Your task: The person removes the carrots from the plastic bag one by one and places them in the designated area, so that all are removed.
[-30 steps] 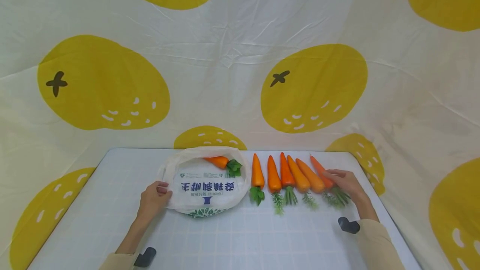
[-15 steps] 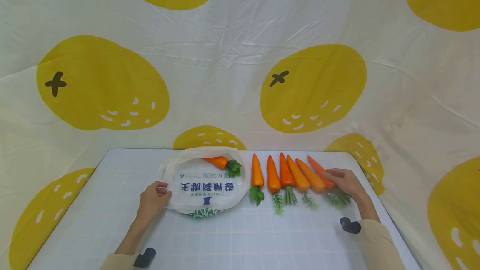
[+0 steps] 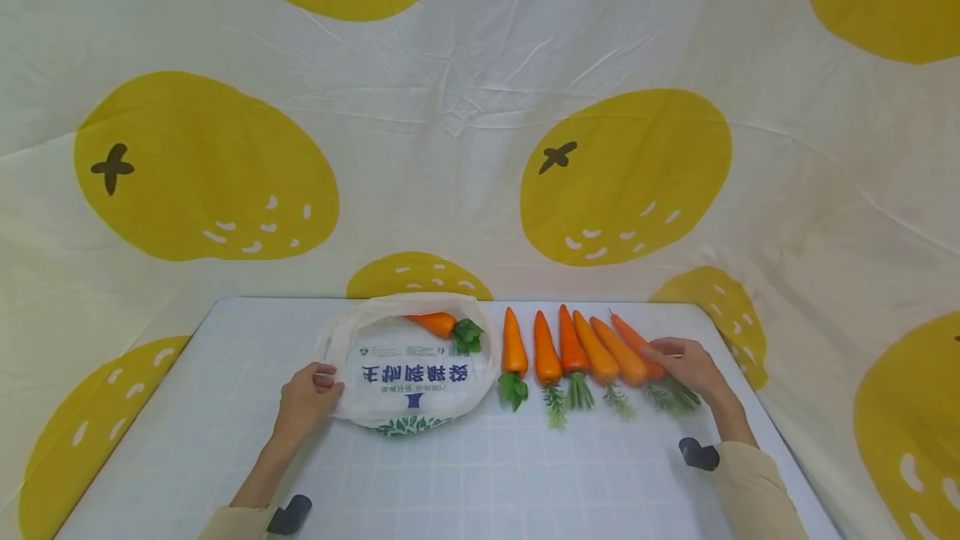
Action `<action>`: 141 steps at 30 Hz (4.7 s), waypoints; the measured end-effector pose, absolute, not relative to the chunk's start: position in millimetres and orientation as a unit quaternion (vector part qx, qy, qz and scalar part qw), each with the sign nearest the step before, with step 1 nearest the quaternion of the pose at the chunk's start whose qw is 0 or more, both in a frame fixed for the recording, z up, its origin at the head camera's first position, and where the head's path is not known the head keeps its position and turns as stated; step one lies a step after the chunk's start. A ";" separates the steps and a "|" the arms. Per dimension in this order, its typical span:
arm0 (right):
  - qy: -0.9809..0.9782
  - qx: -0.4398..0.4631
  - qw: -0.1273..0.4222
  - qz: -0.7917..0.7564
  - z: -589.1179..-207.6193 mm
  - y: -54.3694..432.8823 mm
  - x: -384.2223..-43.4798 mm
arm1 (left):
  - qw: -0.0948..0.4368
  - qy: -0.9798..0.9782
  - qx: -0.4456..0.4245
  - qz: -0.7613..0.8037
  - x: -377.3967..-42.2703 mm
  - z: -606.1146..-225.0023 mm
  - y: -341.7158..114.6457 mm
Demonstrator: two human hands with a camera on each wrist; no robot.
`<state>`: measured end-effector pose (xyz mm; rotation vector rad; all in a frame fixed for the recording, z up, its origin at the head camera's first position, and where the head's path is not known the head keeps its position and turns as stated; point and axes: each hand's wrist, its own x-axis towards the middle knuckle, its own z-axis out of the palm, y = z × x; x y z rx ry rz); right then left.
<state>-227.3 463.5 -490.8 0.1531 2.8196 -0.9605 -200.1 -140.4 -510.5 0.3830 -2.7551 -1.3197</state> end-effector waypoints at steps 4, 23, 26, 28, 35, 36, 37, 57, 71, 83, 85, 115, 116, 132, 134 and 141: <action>0.945 0.047 0.068 -0.317 -488.2 462.9 -226.1 | 0.034 -0.895 0.123 -0.427 -199.9 -510.6 -139.6; 0.948 0.039 -0.002 -0.314 -485.4 448.6 -227.4 | 0.096 -0.932 0.035 -0.349 -227.3 -463.2 -126.7; 0.948 0.023 -0.012 -0.318 -484.4 443.6 -227.3 | 0.099 -0.933 0.010 -0.346 -237.9 -460.2 -125.1; 0.946 0.017 -0.019 -0.322 -483.7 438.5 -227.3 | 0.102 -0.933 -0.003 -0.344 -244.9 -459.0 -123.7; 0.942 0.014 -0.024 -0.333 -479.4 421.2 -227.8 | 0.108 -0.937 -0.042 -0.329 -262.1 -457.6 -120.7; 0.942 0.011 -0.025 -0.333 -478.9 419.5 -228.1 | 0.110 -0.938 -0.048 -0.325 -263.8 -457.7 -120.6; 0.942 0.011 -0.027 -0.335 -478.4 417.4 -228.3 | 0.114 -0.939 -0.054 -0.321 -265.3 -457.8 -120.6; 0.919 -0.085 -0.066 -0.380 -454.3 346.7 -228.4 | 0.151 -0.959 -0.136 -0.197 -290.3 -459.7 -116.1; 0.889 -0.147 -0.071 -0.428 -433.9 274.5 -231.5 | 0.220 -0.950 -0.222 -0.012 -304.1 -465.5 -111.2; 0.853 -0.222 -0.080 -0.465 -434.0 221.8 -241.9 | 0.213 -0.951 -0.221 0.029 -312.7 -477.5 -103.0; 0.854 -0.224 -0.074 -0.464 -434.2 215.4 -242.1 | 0.209 -0.953 -0.219 0.019 -313.8 -478.9 -102.4; 0.870 -0.280 -0.039 -0.404 -448.9 151.4 -243.8 | 0.065 -0.957 -0.177 -0.219 -315.3 -468.8 -110.7; 0.879 -0.276 -0.039 -0.387 -448.5 148.8 -243.3 | 0.063 -0.956 -0.177 -0.225 -315.8 -467.2 -111.2; 0.951 -0.269 -0.147 -0.035 -477.9 112.0 -251.2 | 0.049 -0.943 -0.122 -0.306 -329.4 -456.6 -120.4; 0.951 -0.265 -0.157 0.007 -480.2 107.9 -251.4 | 0.045 -0.943 -0.116 -0.310 -330.4 -455.0 -120.2; 0.949 -0.274 -0.147 0.052 -487.1 92.7 -253.0 | 0.041 -0.944 -0.099 -0.313 -331.8 -452.4 -119.7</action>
